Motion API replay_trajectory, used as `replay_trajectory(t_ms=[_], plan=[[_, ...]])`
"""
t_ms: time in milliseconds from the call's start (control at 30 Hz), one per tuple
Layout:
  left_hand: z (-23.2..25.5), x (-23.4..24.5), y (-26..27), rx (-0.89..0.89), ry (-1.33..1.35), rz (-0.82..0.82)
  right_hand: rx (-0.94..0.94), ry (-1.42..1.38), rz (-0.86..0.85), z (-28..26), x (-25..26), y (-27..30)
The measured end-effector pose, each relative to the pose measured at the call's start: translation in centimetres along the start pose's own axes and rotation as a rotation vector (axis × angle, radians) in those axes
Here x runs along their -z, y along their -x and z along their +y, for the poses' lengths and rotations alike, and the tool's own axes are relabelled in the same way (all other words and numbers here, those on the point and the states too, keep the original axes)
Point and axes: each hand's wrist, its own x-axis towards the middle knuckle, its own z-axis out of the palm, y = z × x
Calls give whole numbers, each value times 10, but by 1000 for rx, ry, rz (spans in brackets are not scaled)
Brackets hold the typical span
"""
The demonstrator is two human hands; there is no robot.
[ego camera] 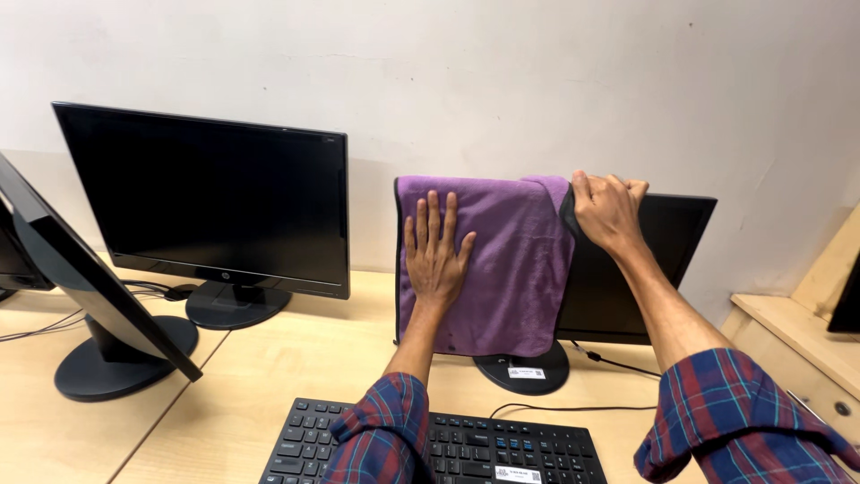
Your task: The person wipes a keyboard and a computer monitor with a purple cloth, turning the keyboard over to clean the back and wiping all sides of the monitor frame and screen.
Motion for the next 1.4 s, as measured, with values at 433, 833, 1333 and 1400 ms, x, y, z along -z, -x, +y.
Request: replay_trajectory(t_ms=[433,833,1333,1400], plan=[[13,-20,72,243,36,-56,-19,-42,-61,-2,4,-4],[50,-26,89,670,1169,-225,-80,6,-171,5,15,-2],[54,-49,-35,141,219,170,-86,82,-219,-12,10,-8],[76,-77,-40,62,90,122,-55,130,-191,-14,11,-7]])
